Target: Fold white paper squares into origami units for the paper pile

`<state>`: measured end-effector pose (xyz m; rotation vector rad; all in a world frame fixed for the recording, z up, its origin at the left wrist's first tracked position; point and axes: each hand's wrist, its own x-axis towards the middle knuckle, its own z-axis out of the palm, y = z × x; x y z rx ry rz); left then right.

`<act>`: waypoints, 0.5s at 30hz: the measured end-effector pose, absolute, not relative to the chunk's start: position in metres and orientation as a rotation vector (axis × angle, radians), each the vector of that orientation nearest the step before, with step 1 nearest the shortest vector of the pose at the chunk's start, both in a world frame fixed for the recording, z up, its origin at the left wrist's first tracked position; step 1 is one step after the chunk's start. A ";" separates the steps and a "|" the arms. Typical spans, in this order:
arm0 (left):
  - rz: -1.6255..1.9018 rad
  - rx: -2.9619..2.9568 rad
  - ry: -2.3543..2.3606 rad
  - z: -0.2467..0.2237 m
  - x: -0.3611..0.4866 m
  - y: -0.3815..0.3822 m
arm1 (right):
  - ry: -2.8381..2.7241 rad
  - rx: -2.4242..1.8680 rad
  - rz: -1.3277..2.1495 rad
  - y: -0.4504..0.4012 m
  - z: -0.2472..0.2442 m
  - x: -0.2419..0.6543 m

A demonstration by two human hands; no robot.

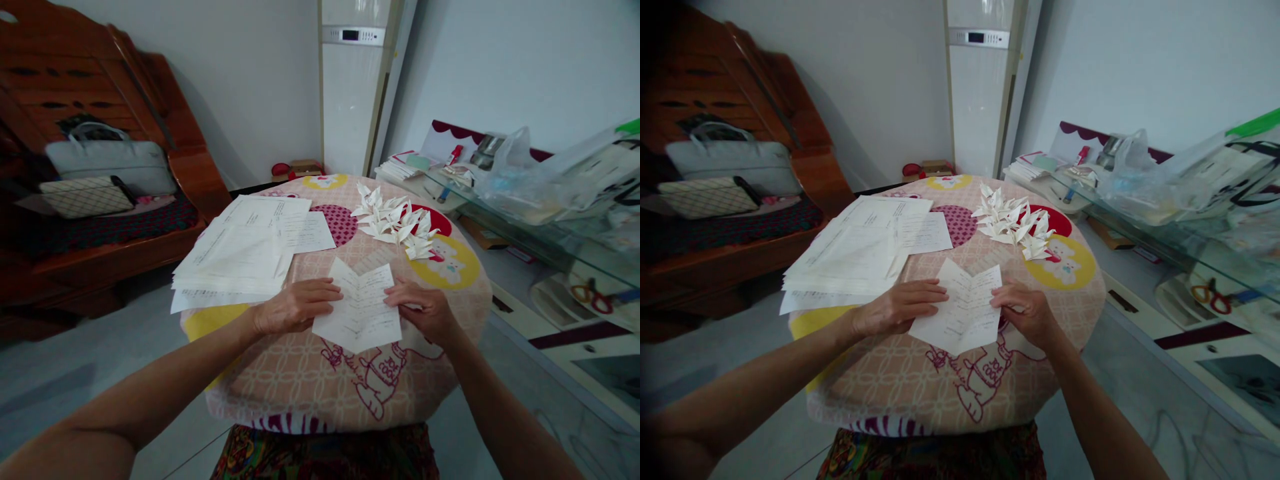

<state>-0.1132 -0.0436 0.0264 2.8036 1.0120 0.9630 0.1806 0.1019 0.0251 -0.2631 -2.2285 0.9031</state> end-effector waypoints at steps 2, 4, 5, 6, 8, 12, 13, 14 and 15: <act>0.873 2.785 0.951 0.010 -0.112 -0.048 | -2.378 -0.254 0.790 0.095 0.006 0.186; 0.809 2.697 1.015 -0.003 -0.112 -0.051 | -2.475 -0.235 0.708 0.090 -0.007 0.190; 0.794 2.627 1.064 -0.007 -0.112 -0.051 | -2.494 -0.241 0.694 0.088 -0.010 0.191; 0.781 2.547 1.115 -0.010 -0.113 -0.051 | -2.502 -0.253 0.701 0.087 -0.011 0.192; 0.817 2.372 1.209 -0.010 -0.113 -0.050 | -2.482 -0.314 0.770 0.085 -0.007 0.192; 0.984 1.875 1.482 -0.006 -0.107 -0.043 | -2.330 -0.681 1.045 0.087 0.005 0.185; 1.018 1.722 1.540 -0.005 -0.105 -0.041 | -2.271 -0.792 1.126 0.088 0.007 0.182; 1.055 1.584 1.577 -0.004 -0.102 -0.038 | -2.205 -0.874 1.199 0.089 0.007 0.178; 1.099 1.472 1.610 -0.003 -0.100 -0.035 | -2.136 -0.928 1.256 0.090 0.006 0.174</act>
